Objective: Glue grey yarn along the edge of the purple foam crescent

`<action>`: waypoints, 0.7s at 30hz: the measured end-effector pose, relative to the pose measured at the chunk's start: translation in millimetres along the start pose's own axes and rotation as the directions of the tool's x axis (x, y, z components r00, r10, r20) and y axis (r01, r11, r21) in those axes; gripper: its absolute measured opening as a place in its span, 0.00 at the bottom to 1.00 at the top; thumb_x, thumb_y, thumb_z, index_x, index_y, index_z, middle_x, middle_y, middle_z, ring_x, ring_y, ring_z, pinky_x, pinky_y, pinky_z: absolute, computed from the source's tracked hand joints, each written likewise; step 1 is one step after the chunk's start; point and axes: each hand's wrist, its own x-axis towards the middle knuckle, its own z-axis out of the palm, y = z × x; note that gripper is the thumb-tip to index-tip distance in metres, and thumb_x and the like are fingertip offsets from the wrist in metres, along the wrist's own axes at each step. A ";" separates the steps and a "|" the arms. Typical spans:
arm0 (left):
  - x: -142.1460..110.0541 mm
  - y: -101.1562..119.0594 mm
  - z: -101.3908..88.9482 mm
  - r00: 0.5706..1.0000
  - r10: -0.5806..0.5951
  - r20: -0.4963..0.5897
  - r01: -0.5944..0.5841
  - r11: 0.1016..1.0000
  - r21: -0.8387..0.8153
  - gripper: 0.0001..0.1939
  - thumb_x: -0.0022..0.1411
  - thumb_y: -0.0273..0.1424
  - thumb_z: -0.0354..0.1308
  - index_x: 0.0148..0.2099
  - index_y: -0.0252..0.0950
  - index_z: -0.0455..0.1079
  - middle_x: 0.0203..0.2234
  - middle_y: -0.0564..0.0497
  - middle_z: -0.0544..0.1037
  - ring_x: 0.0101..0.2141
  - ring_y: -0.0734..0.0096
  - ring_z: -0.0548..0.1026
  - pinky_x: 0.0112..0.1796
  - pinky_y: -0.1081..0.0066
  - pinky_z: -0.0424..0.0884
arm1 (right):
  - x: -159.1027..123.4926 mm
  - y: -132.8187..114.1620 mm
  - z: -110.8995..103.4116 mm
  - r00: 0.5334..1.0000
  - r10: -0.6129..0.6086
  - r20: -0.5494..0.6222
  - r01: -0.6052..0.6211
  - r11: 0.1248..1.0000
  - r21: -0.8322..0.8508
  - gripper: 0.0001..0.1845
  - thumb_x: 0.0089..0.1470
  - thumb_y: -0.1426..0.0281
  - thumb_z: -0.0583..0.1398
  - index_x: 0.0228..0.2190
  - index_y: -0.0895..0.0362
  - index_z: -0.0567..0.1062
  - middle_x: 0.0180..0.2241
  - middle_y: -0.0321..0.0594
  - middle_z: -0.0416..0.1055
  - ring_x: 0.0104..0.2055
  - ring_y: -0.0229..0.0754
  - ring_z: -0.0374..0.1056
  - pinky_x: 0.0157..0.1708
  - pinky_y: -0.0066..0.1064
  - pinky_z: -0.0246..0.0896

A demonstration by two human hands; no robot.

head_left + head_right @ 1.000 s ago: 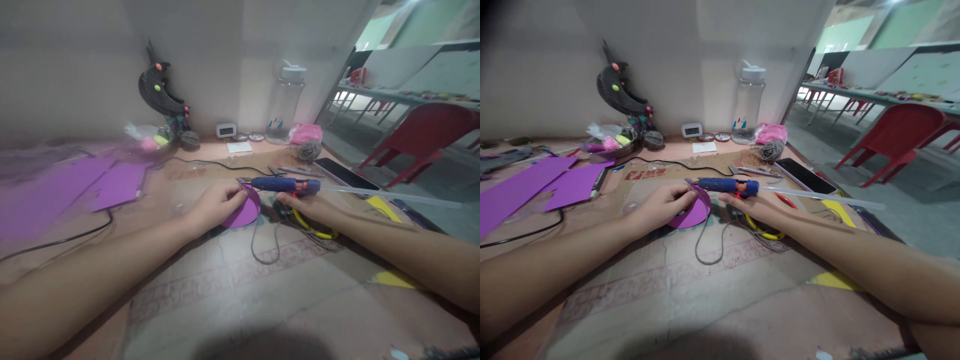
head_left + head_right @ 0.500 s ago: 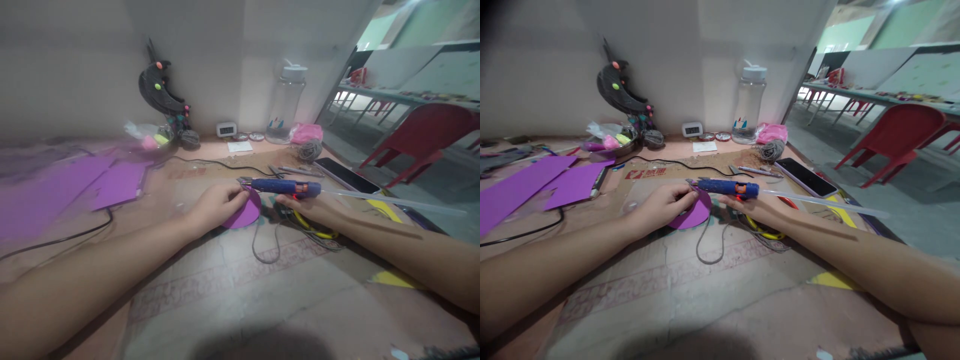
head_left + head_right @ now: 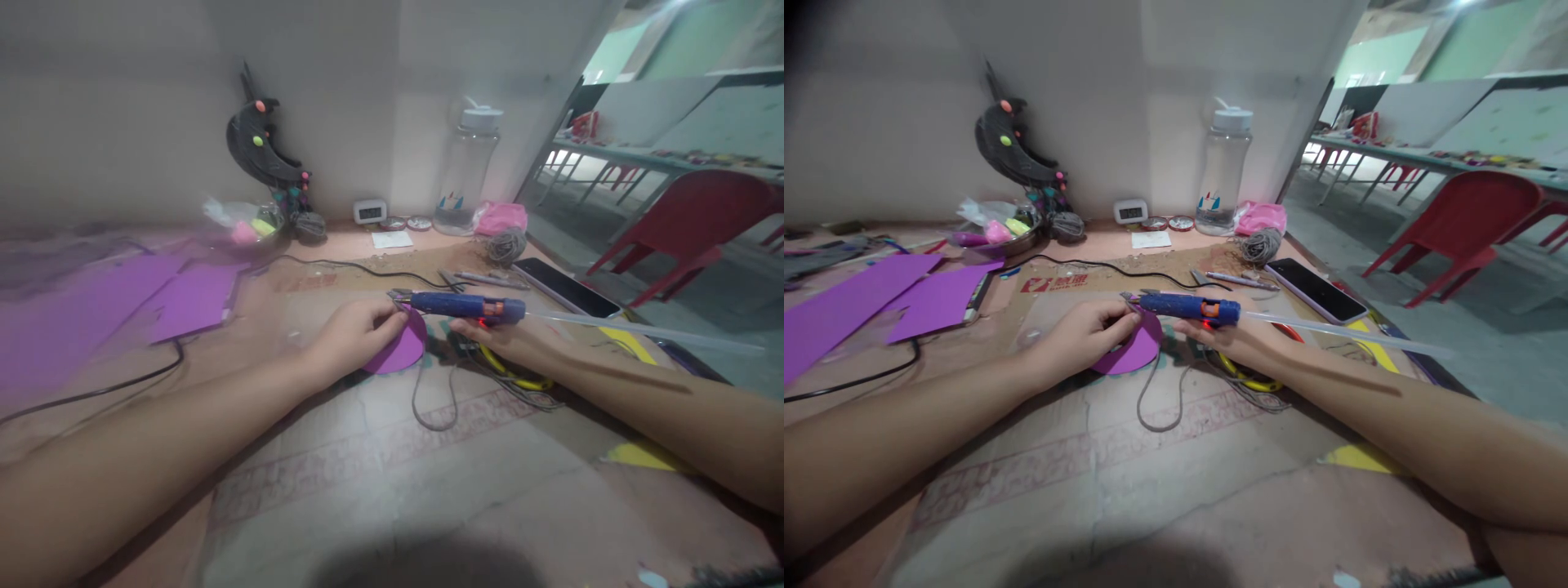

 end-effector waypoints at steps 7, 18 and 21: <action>0.0 -0.7 1.2 1.000 0.004 0.000 -0.004 1.000 0.006 0.19 0.67 0.38 0.47 0.26 0.36 0.66 0.21 0.55 0.70 0.25 0.73 0.66 0.26 0.72 0.56 | -0.2 8.7 0.7 0.997 0.064 -0.045 -0.069 0.989 -0.132 0.15 0.53 0.51 0.58 0.29 0.50 0.72 0.30 0.40 0.74 0.34 0.52 0.73 0.37 0.45 0.69; -0.2 -1.6 -0.4 1.000 0.008 0.001 -0.008 1.000 0.016 0.19 0.67 0.39 0.47 0.26 0.36 0.64 0.21 0.55 0.69 0.25 0.72 0.66 0.27 0.71 0.57 | -1.4 5.8 -0.1 0.995 0.097 -0.006 -0.097 0.989 -0.109 0.15 0.55 0.52 0.56 0.33 0.49 0.72 0.34 0.41 0.77 0.42 0.54 0.73 0.46 0.47 0.69; -0.1 -0.7 -0.1 1.000 0.019 -0.007 -0.019 1.000 0.016 0.19 0.67 0.39 0.48 0.26 0.36 0.65 0.22 0.54 0.70 0.26 0.72 0.67 0.28 0.72 0.57 | -2.7 8.6 0.4 0.994 0.111 -0.003 -0.111 0.987 -0.119 0.15 0.57 0.52 0.56 0.34 0.50 0.72 0.35 0.41 0.77 0.42 0.54 0.73 0.49 0.48 0.67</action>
